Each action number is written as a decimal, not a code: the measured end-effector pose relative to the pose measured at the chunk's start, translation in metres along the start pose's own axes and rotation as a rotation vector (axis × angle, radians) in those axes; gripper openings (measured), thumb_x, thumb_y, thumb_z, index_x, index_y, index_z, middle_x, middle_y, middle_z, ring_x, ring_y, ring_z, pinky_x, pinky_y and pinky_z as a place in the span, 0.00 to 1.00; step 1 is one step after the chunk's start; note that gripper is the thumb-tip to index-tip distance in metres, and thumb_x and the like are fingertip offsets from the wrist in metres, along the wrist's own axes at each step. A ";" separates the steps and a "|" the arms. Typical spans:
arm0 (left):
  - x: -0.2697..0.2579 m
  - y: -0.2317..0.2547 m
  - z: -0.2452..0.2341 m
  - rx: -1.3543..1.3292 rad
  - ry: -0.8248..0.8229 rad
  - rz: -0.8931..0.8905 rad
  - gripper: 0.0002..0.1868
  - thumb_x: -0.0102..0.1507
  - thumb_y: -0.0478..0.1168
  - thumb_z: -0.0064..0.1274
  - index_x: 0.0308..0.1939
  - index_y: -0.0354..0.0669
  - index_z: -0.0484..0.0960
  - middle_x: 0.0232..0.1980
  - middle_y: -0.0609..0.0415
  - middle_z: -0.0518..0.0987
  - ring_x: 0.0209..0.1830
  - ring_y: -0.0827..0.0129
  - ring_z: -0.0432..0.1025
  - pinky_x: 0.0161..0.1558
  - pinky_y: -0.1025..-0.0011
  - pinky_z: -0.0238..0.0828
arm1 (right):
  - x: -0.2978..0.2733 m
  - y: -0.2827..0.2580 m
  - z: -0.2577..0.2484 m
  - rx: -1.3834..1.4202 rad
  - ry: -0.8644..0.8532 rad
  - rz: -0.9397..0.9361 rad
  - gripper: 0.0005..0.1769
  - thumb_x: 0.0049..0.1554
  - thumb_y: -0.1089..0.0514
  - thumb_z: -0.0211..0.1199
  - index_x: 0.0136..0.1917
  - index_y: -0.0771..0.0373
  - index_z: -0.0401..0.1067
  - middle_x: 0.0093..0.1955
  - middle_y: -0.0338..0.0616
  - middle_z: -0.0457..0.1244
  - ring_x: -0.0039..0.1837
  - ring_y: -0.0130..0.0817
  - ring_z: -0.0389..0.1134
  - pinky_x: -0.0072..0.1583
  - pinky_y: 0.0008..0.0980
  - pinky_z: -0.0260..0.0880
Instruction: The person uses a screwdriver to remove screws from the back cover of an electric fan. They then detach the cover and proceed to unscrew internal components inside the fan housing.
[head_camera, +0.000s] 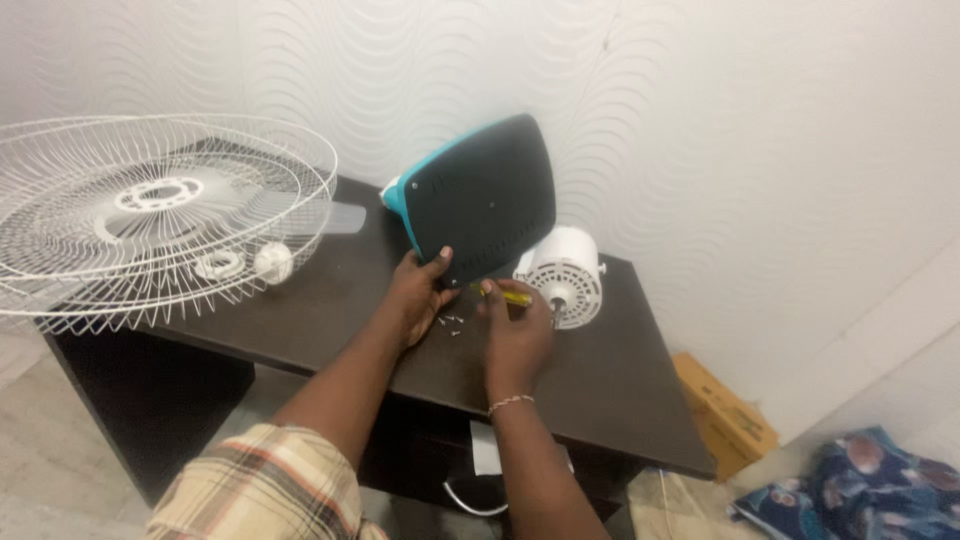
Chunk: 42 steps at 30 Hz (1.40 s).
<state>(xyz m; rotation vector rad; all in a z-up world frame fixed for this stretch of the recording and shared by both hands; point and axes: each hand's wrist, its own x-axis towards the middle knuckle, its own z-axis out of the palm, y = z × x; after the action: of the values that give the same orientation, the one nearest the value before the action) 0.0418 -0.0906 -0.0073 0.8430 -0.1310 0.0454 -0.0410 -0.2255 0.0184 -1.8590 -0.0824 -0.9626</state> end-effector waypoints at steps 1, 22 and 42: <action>0.000 -0.001 -0.001 0.004 -0.001 0.006 0.41 0.63 0.47 0.55 0.73 0.32 0.53 0.73 0.33 0.64 0.73 0.46 0.64 0.70 0.47 0.65 | -0.001 0.002 0.000 -0.099 0.044 -0.178 0.13 0.54 0.54 0.76 0.44 0.65 0.78 0.47 0.52 0.69 0.49 0.41 0.72 0.51 0.36 0.72; -0.011 0.009 0.003 -0.011 0.128 -0.017 0.39 0.64 0.45 0.53 0.73 0.38 0.50 0.71 0.32 0.66 0.71 0.47 0.67 0.70 0.50 0.68 | -0.003 0.008 0.021 0.365 -0.194 -0.149 0.08 0.65 0.61 0.56 0.55 0.61 0.59 0.58 0.50 0.70 0.65 0.37 0.73 0.66 0.37 0.76; -0.009 0.008 0.001 0.067 0.127 0.001 0.38 0.64 0.47 0.53 0.73 0.38 0.55 0.72 0.37 0.66 0.70 0.46 0.66 0.64 0.50 0.74 | 0.019 0.016 -0.014 0.192 -0.522 0.668 0.27 0.60 0.39 0.64 0.43 0.68 0.81 0.25 0.36 0.58 0.24 0.22 0.52 0.26 0.23 0.50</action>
<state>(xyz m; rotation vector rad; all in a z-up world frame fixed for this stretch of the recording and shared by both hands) 0.0325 -0.0857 -0.0018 0.9048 -0.0105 0.1045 -0.0287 -0.2510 0.0209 -1.7349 0.1242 -0.0042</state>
